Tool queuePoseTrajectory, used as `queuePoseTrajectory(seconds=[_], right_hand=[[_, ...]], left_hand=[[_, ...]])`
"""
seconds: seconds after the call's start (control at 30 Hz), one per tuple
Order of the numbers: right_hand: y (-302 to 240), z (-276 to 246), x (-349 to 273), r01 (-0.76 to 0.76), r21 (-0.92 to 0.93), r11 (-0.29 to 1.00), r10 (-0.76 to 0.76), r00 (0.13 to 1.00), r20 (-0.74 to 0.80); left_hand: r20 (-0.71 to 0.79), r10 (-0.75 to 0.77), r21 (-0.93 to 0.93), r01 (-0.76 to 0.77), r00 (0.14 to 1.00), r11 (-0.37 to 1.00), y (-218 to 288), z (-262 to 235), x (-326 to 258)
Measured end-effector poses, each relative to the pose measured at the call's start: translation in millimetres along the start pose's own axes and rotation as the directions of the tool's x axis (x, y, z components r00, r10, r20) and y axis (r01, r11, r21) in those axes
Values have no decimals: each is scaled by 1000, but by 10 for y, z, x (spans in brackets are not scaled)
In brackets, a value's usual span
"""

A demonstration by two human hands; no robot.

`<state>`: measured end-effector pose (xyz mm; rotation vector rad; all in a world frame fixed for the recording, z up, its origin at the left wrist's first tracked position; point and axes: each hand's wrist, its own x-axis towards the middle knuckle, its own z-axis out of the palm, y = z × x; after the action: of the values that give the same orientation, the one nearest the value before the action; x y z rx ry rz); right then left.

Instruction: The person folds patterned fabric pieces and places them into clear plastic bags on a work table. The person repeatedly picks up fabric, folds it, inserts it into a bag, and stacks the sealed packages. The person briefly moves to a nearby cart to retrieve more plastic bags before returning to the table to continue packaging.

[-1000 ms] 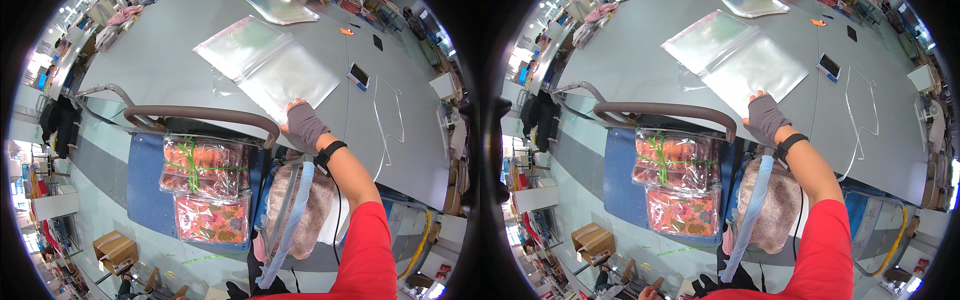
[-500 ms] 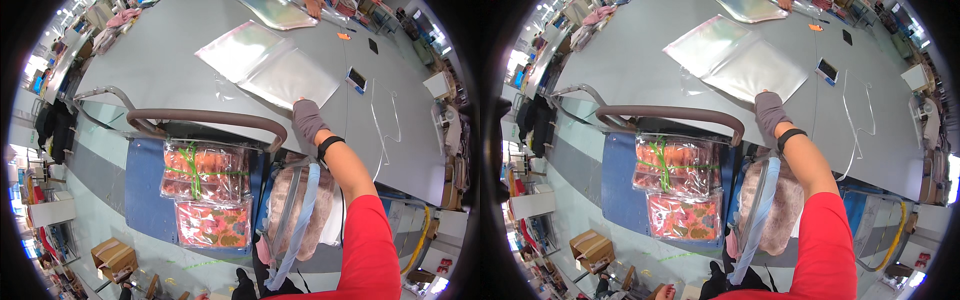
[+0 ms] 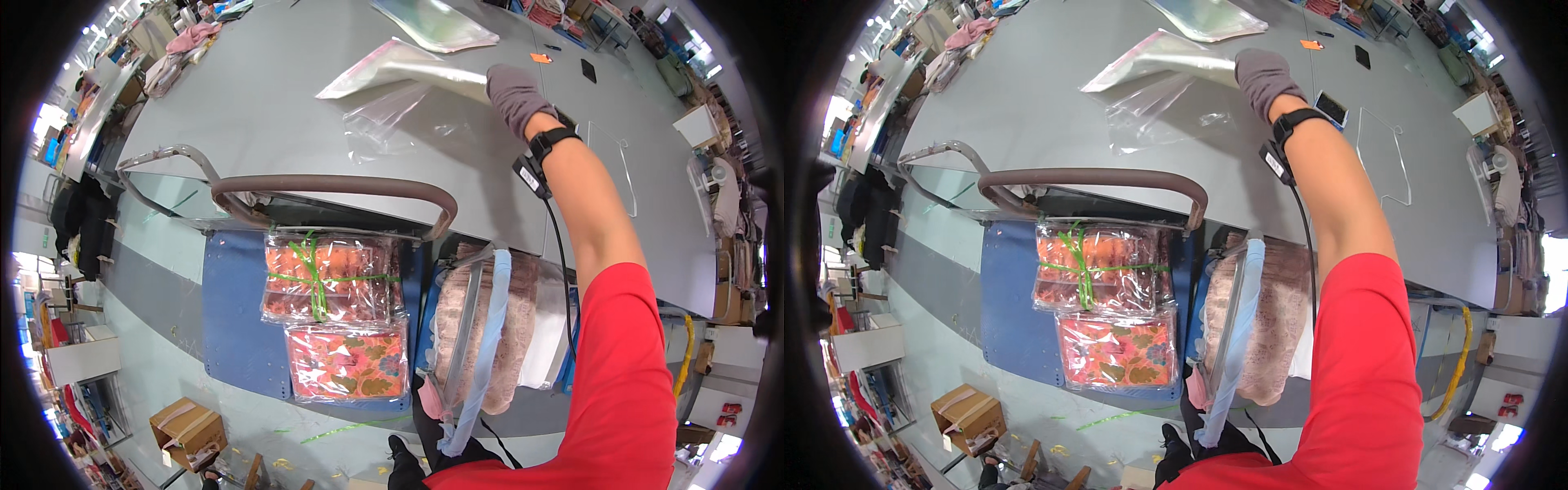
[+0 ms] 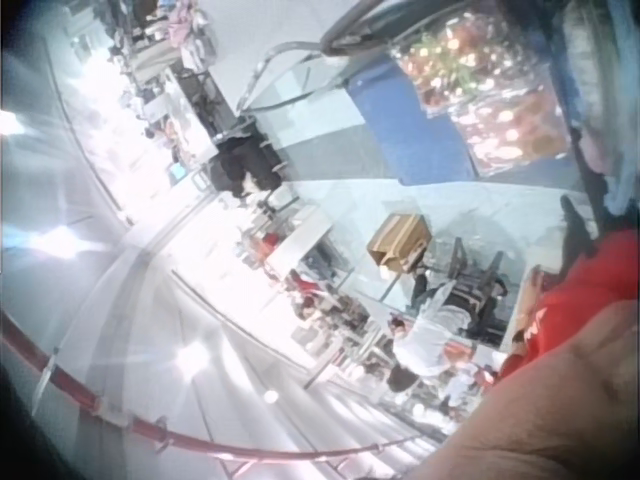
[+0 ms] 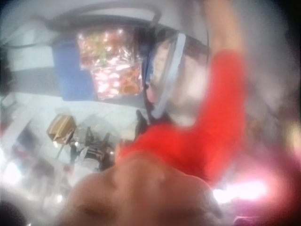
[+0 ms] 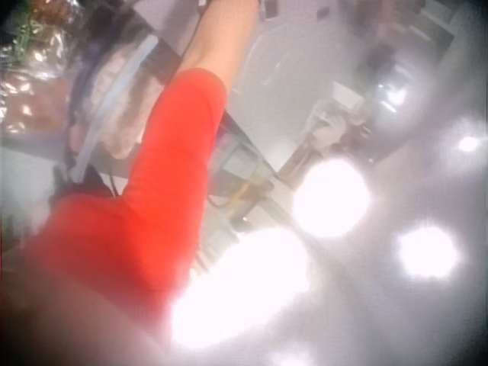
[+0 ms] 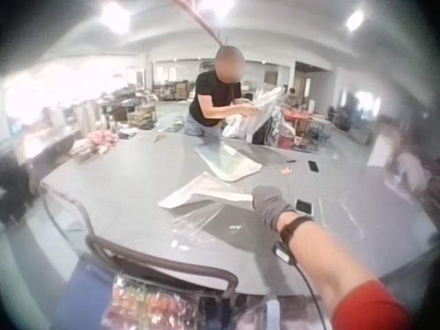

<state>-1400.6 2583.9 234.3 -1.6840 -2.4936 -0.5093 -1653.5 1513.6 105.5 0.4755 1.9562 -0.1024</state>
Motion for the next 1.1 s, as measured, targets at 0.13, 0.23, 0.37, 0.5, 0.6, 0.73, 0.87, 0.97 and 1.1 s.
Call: queuePoseTrajectory(seconds=[0.13,0.23,0.37,0.5,0.6,0.73,0.87,0.97,1.1], right_hand=[[147,-431,251,-76,4,997,76,997,-5],[287,-637,330,-146,129,981,146,989,6],[206,-526,182,-75,158,985,66,996,65],[-247,-71,-208,-110,270,956,72,987,147],[-473,146,-443,-106,315,943,41,978,207],[-454,232,-605,-45,396,917,-11,990,139],[-322,293,-816,-63,436,898,15,994,112],[-232,382,-1036,-97,466,879,43,991,125],[-156,443,-1214,-88,437,895,55,995,88]], left_hand=[[-34,40,-32,-41,999,999,403,-98,138],[-56,57,-54,-60,997,997,610,-69,131],[-72,62,-55,-66,995,996,778,-4,-130],[8,94,57,-95,995,994,1263,-373,-177],[-193,692,215,-658,696,722,2235,-986,443],[-310,835,389,-740,456,548,4170,-1733,1594],[-357,928,507,-812,106,288,5957,-2140,2442],[-346,937,678,-703,-47,215,6743,-2237,2879],[-234,966,830,-541,-112,139,7287,-2294,3259]])
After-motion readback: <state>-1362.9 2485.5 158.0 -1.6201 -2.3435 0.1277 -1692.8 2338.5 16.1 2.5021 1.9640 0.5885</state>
